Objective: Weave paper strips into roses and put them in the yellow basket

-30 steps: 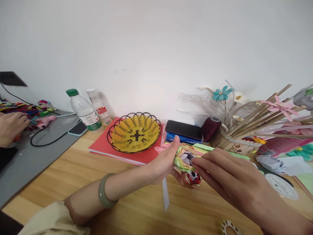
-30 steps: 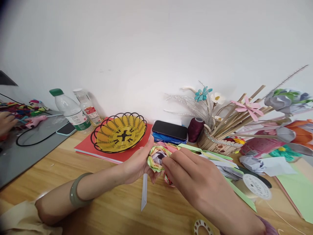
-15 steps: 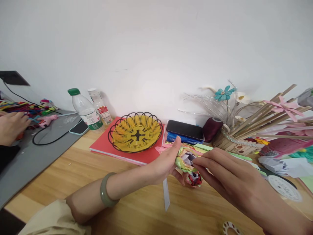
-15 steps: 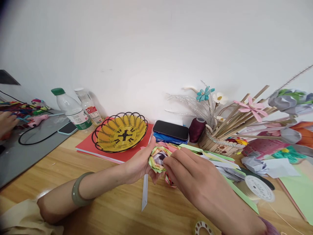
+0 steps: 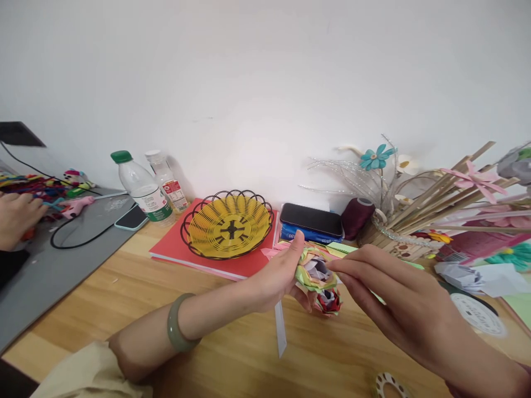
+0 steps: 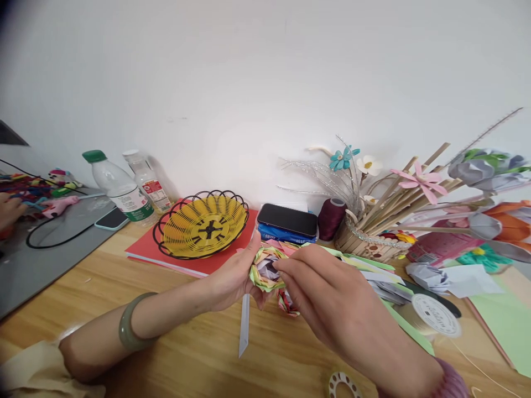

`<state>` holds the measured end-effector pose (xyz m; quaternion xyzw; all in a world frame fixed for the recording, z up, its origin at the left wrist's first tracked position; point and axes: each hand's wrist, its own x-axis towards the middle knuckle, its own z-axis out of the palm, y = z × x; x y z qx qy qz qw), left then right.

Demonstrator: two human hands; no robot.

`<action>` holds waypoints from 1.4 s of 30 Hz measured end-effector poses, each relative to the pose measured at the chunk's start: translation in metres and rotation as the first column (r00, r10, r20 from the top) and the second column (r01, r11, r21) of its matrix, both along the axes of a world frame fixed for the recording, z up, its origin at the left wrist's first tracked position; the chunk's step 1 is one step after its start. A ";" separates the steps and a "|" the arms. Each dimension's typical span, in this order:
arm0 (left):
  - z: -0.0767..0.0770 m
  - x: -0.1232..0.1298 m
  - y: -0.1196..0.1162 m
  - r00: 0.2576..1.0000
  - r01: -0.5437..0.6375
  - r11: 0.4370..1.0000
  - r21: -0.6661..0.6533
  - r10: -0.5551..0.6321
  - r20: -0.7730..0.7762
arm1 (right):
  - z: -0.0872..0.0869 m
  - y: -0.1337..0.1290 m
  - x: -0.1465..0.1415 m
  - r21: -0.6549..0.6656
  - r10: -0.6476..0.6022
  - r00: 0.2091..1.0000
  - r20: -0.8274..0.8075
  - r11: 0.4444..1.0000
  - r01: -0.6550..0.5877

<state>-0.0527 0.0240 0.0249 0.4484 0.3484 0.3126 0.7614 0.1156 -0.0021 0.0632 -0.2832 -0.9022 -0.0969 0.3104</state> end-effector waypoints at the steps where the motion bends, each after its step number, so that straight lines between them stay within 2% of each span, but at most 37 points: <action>1: 0.001 0.000 0.000 1.000 0.009 1.000 0.006 -0.009 0.000 | 0.000 0.000 0.001 -0.007 -0.004 0.999 -0.037 1.000 0.004; 4: 0.002 0.000 -0.001 1.000 0.018 1.000 0.015 -0.018 0.004 | 0.000 -0.001 0.002 -0.026 0.008 0.995 -0.096 1.000 -0.010; 21: -0.001 0.000 0.000 0.997 -0.019 0.997 -0.073 0.025 0.076 | -0.002 -0.002 -0.002 -0.077 0.050 0.997 -0.060 0.995 -0.055; 26: -0.001 0.001 0.000 0.996 -0.024 0.998 -0.051 0.029 0.082 | -0.001 -0.003 -0.005 -0.126 0.061 0.996 -0.072 0.990 -0.069; 30: 0.001 0.001 -0.001 0.995 -0.024 0.999 -0.025 0.026 0.100 | -0.004 -0.002 -0.007 -0.102 0.022 0.993 -0.116 0.994 -0.034; 37: 0.003 0.003 -0.004 0.989 -0.064 0.997 0.034 0.058 0.138 | -0.007 -0.003 -0.008 -0.145 -0.031 0.989 -0.144 0.989 0.010; 42: 0.001 0.004 -0.005 0.976 -0.117 0.990 0.077 0.100 0.193 | -0.011 -0.004 -0.010 -0.201 -0.021 0.994 -0.111 0.980 -0.002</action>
